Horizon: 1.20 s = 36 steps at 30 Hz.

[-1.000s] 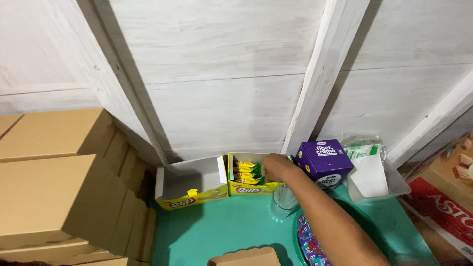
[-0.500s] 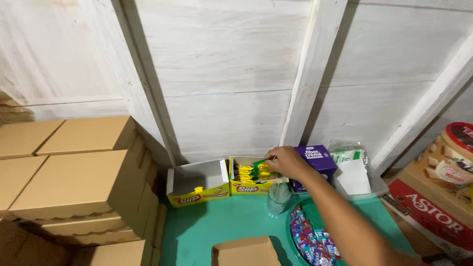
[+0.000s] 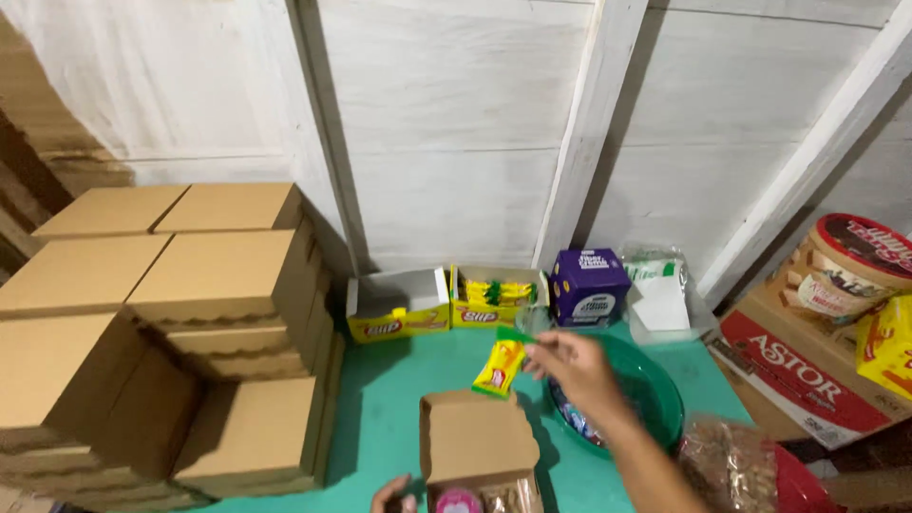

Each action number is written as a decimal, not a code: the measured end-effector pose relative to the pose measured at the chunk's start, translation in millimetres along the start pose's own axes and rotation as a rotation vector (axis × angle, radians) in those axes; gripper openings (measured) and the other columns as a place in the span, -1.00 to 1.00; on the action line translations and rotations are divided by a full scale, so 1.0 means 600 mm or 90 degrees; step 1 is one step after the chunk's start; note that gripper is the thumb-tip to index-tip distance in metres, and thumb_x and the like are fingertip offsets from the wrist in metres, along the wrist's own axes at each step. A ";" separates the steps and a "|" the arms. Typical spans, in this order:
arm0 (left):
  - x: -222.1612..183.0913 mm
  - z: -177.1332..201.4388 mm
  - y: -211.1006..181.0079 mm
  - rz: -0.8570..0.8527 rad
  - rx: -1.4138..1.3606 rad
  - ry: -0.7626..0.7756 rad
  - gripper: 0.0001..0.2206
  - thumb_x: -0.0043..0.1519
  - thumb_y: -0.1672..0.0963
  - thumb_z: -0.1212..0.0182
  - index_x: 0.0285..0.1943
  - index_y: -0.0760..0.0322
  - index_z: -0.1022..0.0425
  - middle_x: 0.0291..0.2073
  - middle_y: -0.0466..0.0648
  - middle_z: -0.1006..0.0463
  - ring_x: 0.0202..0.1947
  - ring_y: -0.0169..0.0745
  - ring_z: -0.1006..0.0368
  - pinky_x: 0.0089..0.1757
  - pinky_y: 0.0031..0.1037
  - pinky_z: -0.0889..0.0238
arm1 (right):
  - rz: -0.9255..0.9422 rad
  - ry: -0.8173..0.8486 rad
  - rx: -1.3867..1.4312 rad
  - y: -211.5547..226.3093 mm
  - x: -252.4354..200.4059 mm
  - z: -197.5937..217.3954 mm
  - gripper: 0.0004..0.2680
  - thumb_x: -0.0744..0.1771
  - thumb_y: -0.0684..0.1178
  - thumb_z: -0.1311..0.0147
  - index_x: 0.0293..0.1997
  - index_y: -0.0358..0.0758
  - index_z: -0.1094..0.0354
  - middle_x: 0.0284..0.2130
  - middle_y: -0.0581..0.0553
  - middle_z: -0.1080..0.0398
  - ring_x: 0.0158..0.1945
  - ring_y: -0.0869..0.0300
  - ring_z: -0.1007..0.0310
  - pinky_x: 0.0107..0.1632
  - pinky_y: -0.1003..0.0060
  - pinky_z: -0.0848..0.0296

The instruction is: Packing small snack items and a folded paper note into a cardboard box

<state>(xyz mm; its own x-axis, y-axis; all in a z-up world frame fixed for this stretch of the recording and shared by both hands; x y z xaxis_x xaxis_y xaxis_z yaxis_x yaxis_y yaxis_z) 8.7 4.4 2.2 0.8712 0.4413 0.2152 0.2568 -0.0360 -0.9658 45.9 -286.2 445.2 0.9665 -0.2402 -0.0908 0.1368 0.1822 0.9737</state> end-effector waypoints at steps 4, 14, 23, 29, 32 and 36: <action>-0.011 -0.020 -0.356 -0.023 0.147 0.028 -0.73 0.18 0.10 -0.25 0.04 0.05 -0.67 -0.01 -0.20 -0.69 -0.24 -0.38 -0.57 -0.19 -0.58 -0.38 | -0.027 -0.035 0.324 -0.136 -0.087 -0.059 -0.84 0.30 -0.27 -0.20 -0.09 -0.59 -0.42 -0.37 -0.41 -0.52 -0.38 -0.01 -0.54 -0.31 0.18 -0.56; -0.045 -0.050 -0.506 0.073 0.164 0.242 -0.71 0.31 0.01 -0.20 -0.45 0.17 -0.42 -0.59 -0.23 -0.32 -0.47 -0.45 -0.22 -0.39 -0.48 -0.15 | -0.303 -0.110 0.522 -0.221 -0.242 -0.127 -0.81 0.33 -0.29 -0.11 0.02 -0.56 -0.33 -0.27 -0.58 -0.47 -0.23 -0.18 -0.48 -0.10 -0.03 -0.50; -0.045 -0.048 -0.540 -0.003 0.244 0.366 -0.71 0.36 0.02 -0.13 -0.39 0.20 -0.39 -0.54 -0.11 -0.42 -0.43 -0.31 -0.29 -0.32 -0.39 -0.16 | -0.230 0.037 0.260 -0.171 -0.247 -0.080 -0.70 0.26 -0.25 -0.25 0.09 -0.53 -0.52 -0.12 -0.46 -0.58 -0.04 0.03 -0.53 -0.22 0.22 -0.52; -0.026 -0.030 -0.506 -0.104 0.186 0.275 -0.78 0.33 0.03 -0.10 -0.18 0.19 -0.58 -0.28 -0.08 -0.60 -0.18 -0.21 -0.44 -0.14 -0.39 -0.28 | -0.240 0.036 0.189 -0.173 -0.252 -0.071 -0.71 0.24 -0.24 -0.29 0.06 -0.50 -0.53 -0.11 -0.45 -0.65 -0.06 0.03 -0.61 -0.21 0.20 -0.61; -0.018 -0.021 -0.468 -0.036 0.183 0.208 -0.71 0.31 0.01 -0.09 0.05 0.20 -0.55 -0.05 -0.04 -0.60 0.01 -0.16 -0.51 0.00 -0.38 -0.34 | -0.210 0.063 0.022 -0.168 -0.262 -0.062 -0.73 0.25 -0.18 -0.30 0.05 -0.30 -0.56 -0.16 -0.31 -0.70 -0.12 0.13 -0.69 -0.26 0.29 -0.69; -0.019 -0.021 -0.447 0.078 0.120 0.221 -0.60 0.28 0.01 -0.10 0.26 0.20 -0.46 0.17 -0.04 -0.60 0.13 -0.20 -0.55 0.13 -0.41 -0.37 | -0.151 0.141 -0.168 -0.188 -0.274 -0.068 -0.73 0.26 -0.14 -0.32 0.06 -0.04 -0.56 -0.18 -0.11 -0.74 -0.13 0.31 -0.77 -0.29 0.49 -0.74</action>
<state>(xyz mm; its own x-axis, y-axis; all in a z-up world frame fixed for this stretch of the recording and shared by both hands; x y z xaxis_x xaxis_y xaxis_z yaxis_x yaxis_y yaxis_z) -64.6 -2.2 260.5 0.9884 0.1136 0.1011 0.0886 0.1099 -0.9900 -119.3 -228.1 341.7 0.9212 -0.0989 -0.3763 0.3837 0.3918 0.8362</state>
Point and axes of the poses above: each hand's wrist, its own x-axis towards the middle knuckle, its own z-axis out of the back of the hand, y = z × x, the point moved 1 cm from there along x, towards the middle knuckle
